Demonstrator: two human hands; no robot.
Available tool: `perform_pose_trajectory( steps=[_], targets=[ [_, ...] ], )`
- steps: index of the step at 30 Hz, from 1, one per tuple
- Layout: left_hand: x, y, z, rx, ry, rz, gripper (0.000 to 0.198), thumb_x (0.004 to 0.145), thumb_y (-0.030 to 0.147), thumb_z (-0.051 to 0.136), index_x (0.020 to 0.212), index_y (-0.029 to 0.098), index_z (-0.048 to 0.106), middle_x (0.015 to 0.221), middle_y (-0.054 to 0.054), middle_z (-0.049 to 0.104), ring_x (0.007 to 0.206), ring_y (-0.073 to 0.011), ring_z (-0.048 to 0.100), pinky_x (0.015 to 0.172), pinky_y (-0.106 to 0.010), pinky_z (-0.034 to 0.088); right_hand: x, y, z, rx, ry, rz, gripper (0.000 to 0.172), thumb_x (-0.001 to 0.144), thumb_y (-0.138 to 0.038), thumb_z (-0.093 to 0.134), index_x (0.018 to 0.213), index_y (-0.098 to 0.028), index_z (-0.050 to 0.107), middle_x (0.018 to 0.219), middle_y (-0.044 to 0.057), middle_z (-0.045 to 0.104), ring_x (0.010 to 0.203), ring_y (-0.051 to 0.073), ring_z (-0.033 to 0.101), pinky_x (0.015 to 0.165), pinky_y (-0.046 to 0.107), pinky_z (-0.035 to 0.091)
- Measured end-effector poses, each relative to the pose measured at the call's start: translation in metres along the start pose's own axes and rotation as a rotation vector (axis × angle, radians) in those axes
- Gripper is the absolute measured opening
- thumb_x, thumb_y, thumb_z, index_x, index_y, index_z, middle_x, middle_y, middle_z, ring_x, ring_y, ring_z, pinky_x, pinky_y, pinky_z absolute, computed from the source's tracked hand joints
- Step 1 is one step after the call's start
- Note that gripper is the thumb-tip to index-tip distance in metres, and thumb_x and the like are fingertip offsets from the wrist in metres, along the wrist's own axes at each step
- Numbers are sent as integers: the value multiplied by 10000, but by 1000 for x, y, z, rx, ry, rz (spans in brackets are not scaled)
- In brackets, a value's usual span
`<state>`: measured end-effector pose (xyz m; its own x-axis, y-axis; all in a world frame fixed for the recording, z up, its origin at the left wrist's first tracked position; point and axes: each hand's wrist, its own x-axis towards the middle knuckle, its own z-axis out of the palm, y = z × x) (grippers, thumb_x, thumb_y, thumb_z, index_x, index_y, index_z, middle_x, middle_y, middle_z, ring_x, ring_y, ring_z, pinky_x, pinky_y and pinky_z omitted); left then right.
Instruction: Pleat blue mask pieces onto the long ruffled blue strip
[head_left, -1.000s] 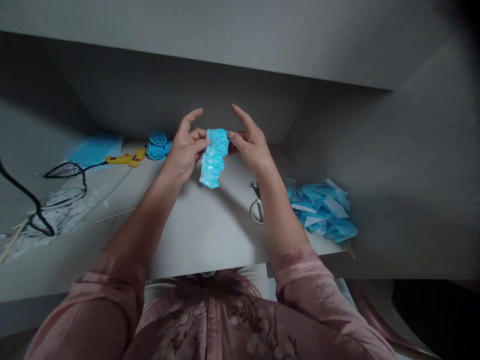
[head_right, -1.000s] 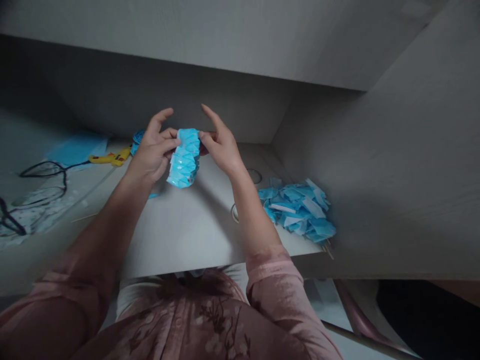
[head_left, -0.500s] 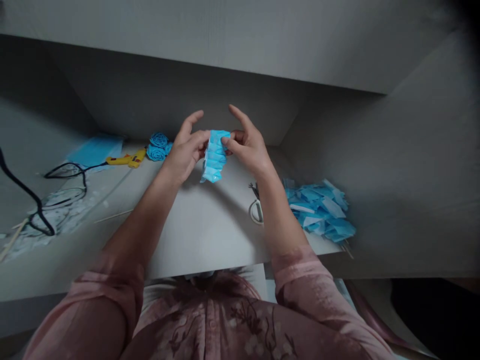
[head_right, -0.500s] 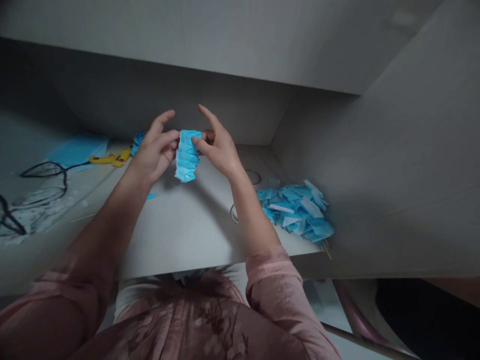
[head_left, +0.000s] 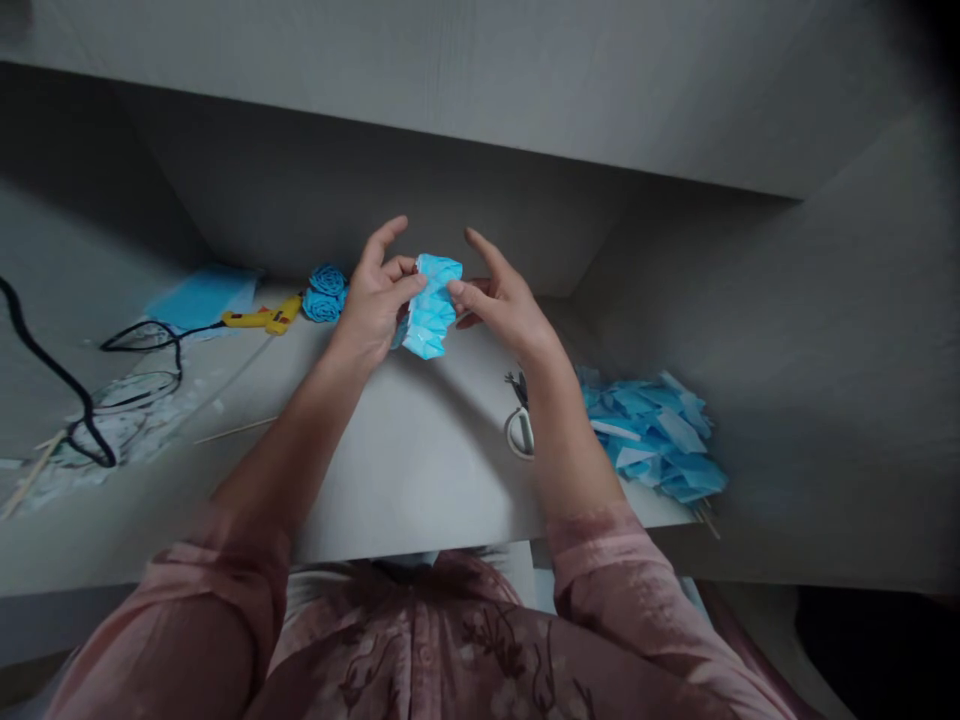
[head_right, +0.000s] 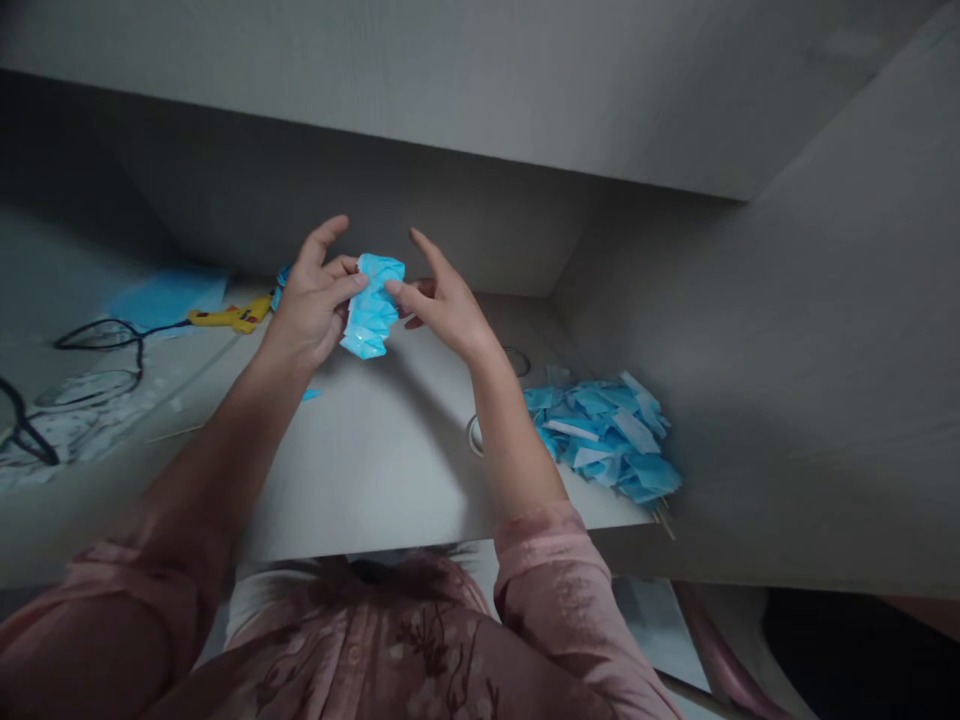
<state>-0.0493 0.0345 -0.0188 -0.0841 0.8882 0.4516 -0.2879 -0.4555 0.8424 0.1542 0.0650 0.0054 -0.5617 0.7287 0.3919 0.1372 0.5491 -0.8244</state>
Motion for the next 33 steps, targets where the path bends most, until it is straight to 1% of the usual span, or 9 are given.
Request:
perform_pose_trajectory(
  steps=[3,7,11,15,18,20,22,27,33],
  targets=[
    [-1,-2,1,-19,-6,4,792,837,392,920,1526,364,532,1104,-37,765,896,-213,778,730,-287,590,4,4,4,-3,-25,-28,1011,969,-688,689,1766,-343,172,1062,48,756,843,194,723,733,337,666],
    [0,-4,2,-27,3,9,661,951,520,791,1526,333,524,1095,-67,747,1005,-253,768,815,-339,603,8,9,6,9,54,-12,905,1008,-560,693,1745,-356,211,1046,41,754,852,211,737,779,388,682],
    [1,-6,0,47,-29,15,644,920,399,815,1495,322,535,1051,-39,742,876,-202,754,756,-301,589,9,12,4,-1,66,-34,905,1010,-514,706,1750,-330,217,1021,36,755,880,209,740,805,371,674],
    [2,-9,-2,95,-27,56,642,872,268,834,1447,300,550,1035,-19,744,752,-139,718,692,-243,570,7,12,1,38,74,-36,868,1048,-557,644,1762,-323,208,1013,32,765,886,188,755,787,316,645],
    [4,-10,-4,100,18,84,623,885,257,833,1439,308,552,1051,-21,749,787,-143,738,693,-236,577,5,8,-3,75,88,-6,869,1052,-652,595,1763,-318,221,1025,36,772,882,174,759,762,285,622],
    [5,-11,-5,101,34,89,625,893,267,842,1445,318,553,1055,-20,750,811,-152,751,691,-235,582,4,5,-3,67,63,-12,922,1020,-680,639,1762,-315,232,1017,35,770,878,172,752,750,275,615],
    [6,-12,-5,94,37,83,609,910,289,837,1451,319,558,1043,-18,751,829,-162,761,696,-238,592,4,4,-1,53,44,-33,943,998,-633,706,1758,-314,247,987,26,763,844,165,728,744,273,618],
    [4,-12,-2,76,20,40,447,1009,359,712,1434,292,590,993,-27,738,890,-200,788,746,-277,630,8,6,1,34,88,-43,846,1020,-421,727,1734,-299,290,935,8,744,768,154,683,762,279,638],
    [0,-11,-1,146,-37,7,601,920,252,756,1485,307,559,1046,-33,742,855,-198,793,703,-269,630,7,8,-5,77,124,-52,793,1041,-438,703,1721,-319,314,912,-5,744,824,163,729,776,292,640]
  ],
)
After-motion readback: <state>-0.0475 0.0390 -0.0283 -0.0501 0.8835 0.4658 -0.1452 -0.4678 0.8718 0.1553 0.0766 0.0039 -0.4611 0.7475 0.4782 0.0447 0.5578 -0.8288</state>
